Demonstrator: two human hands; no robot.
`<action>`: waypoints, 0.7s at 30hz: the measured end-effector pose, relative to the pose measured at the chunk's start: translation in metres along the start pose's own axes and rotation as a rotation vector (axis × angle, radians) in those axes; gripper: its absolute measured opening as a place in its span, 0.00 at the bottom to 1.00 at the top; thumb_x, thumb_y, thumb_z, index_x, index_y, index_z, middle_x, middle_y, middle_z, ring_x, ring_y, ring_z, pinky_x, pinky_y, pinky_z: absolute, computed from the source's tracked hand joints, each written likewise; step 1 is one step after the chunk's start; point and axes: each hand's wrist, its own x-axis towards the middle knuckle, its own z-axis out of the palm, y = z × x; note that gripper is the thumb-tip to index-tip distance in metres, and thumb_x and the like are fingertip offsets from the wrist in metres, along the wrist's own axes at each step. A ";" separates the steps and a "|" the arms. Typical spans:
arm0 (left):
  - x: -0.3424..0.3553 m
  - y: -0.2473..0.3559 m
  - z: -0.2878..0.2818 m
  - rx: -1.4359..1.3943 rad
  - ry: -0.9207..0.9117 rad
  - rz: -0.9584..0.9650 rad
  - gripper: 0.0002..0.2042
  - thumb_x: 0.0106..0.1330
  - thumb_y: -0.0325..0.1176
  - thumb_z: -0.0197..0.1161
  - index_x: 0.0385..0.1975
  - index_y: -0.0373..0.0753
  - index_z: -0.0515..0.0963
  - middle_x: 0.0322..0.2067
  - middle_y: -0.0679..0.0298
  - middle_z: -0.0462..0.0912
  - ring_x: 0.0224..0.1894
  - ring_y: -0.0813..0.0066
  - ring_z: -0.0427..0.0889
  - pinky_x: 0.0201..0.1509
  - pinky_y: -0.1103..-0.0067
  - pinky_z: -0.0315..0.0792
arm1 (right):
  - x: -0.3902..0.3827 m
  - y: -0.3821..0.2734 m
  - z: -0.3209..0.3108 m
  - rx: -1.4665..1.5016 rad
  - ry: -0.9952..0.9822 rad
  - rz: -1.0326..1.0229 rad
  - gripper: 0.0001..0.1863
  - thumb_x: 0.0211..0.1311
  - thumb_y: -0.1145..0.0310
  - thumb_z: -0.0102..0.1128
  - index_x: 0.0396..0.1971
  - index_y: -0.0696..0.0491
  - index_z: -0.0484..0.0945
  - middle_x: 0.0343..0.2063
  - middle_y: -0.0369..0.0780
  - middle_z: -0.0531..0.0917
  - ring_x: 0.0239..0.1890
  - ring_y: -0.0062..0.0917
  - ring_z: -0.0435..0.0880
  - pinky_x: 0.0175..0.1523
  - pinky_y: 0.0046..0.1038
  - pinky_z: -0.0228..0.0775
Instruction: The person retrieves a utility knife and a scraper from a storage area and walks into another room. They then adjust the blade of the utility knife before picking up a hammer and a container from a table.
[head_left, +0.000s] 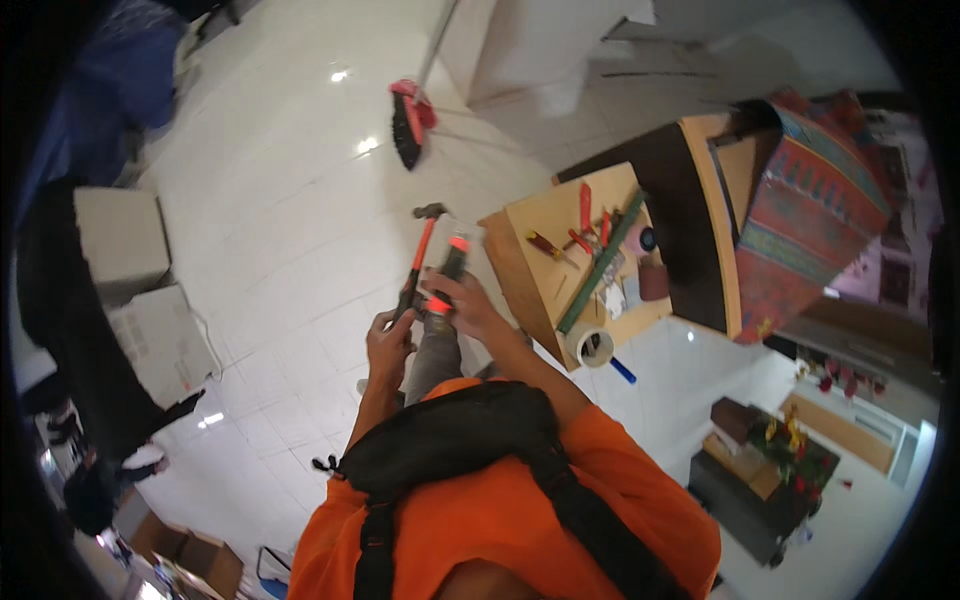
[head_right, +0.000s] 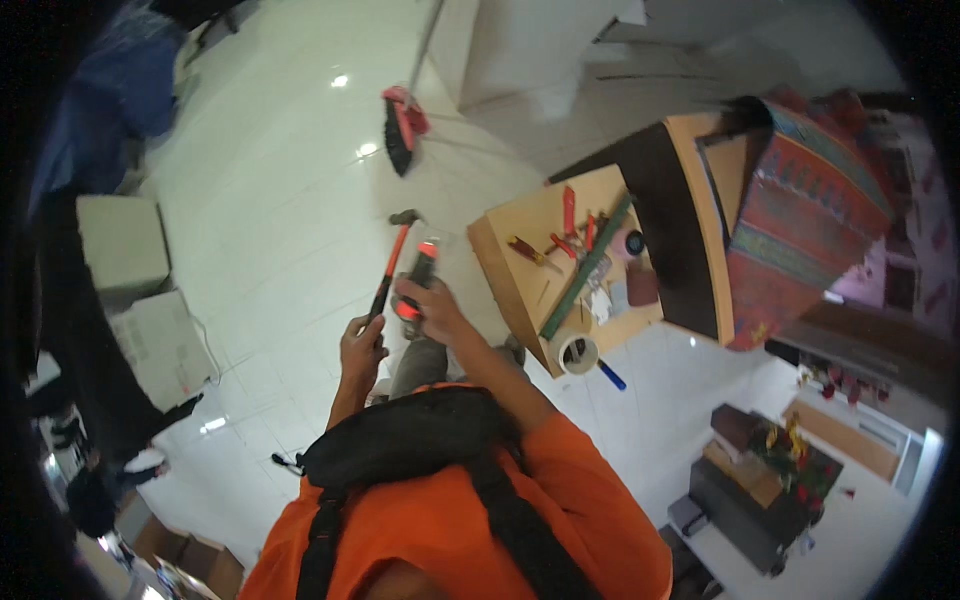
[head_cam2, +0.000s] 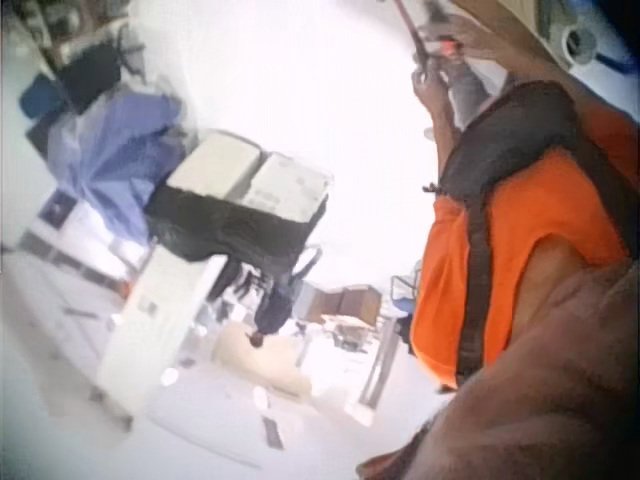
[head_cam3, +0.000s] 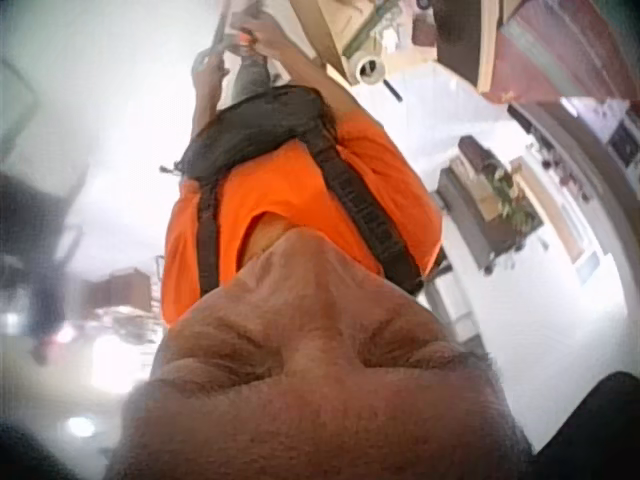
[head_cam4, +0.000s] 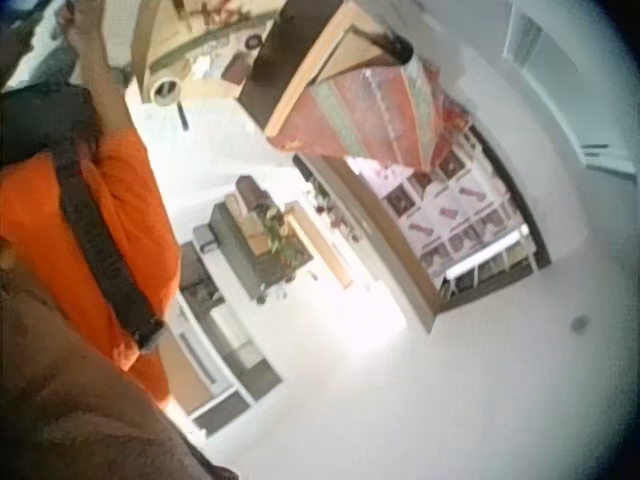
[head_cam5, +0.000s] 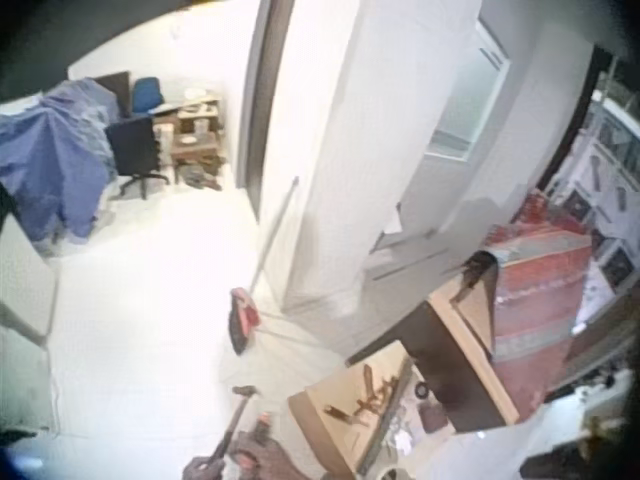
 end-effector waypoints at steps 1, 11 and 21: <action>0.001 0.000 -0.011 0.068 0.026 0.016 0.20 0.65 0.40 0.72 0.46 0.33 0.75 0.21 0.70 0.73 0.19 0.84 0.70 0.23 0.83 0.69 | 0.022 0.014 0.012 -0.014 0.005 0.010 0.11 0.65 0.70 0.67 0.44 0.57 0.78 0.39 0.38 0.81 0.44 0.25 0.83 0.45 0.36 0.82; 0.041 0.000 -0.115 -0.063 -0.271 -0.173 0.39 0.75 0.66 0.42 0.69 0.34 0.61 0.54 0.53 0.80 0.50 0.69 0.79 0.55 0.70 0.72 | 0.039 0.053 0.070 -1.090 0.237 -0.070 0.18 0.53 0.64 0.72 0.38 0.62 0.81 0.35 0.47 0.85 0.43 0.37 0.87 0.45 0.36 0.79; 0.067 0.016 -0.042 -0.371 -0.501 -0.120 0.17 0.71 0.42 0.61 0.51 0.36 0.75 0.49 0.57 0.82 0.53 0.66 0.80 0.60 0.69 0.74 | 0.001 0.048 0.089 -1.632 -0.072 -0.024 0.26 0.50 0.67 0.67 0.51 0.62 0.76 0.48 0.54 0.79 0.52 0.50 0.81 0.55 0.43 0.77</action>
